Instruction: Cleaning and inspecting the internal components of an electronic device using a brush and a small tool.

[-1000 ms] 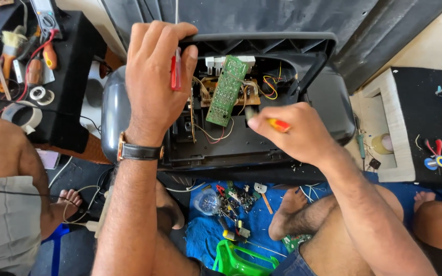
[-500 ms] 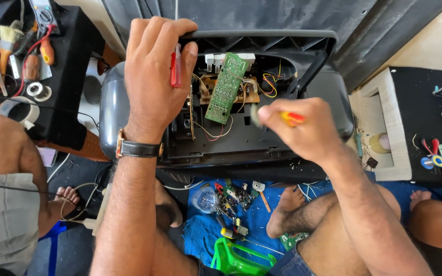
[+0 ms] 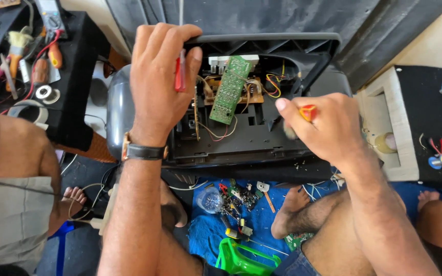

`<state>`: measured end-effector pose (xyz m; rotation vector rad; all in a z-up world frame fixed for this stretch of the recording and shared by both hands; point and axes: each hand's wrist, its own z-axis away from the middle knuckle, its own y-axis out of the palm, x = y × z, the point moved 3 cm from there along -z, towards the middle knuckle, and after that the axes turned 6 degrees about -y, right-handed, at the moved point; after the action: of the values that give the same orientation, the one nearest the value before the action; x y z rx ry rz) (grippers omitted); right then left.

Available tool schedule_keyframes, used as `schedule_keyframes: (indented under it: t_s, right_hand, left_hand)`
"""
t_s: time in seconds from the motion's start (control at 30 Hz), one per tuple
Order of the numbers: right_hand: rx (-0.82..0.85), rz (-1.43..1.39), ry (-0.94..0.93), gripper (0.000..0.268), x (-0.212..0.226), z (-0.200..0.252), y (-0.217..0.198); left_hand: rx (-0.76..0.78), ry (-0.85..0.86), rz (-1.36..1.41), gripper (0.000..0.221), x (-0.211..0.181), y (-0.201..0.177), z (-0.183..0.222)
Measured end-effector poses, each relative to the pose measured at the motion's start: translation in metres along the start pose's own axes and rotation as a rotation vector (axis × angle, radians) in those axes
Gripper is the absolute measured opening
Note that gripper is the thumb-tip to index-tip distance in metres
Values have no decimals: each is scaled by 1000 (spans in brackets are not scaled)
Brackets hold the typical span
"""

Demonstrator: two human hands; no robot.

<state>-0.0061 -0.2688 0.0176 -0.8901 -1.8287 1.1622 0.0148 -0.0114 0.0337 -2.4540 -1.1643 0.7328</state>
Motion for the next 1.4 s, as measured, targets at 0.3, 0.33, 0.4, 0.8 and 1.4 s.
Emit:
schedule_keyframes:
  t_s: [0.3,0.33,0.4,0.8,1.4]
  right_hand:
    - [273,-1329,128,36,38,3,59]
    - [275,-1300,86,33,43,3,59]
    - [274,-1269,37,30,52,-3,59]
    - [0,-163,-45,53,31,-8,22]
    - [245,89,134,60,3,-2,11]
  left_hand:
    - [-19,-3,23,19,-5,1,-2]
    - [-17,-8,27,19,-7,0,-2]
    - [-19,-9,28,20,-8,-2,-4]
    - [14,-5,25,28,-5,-7,1]
    - [10,31,16,17,1,7,3]
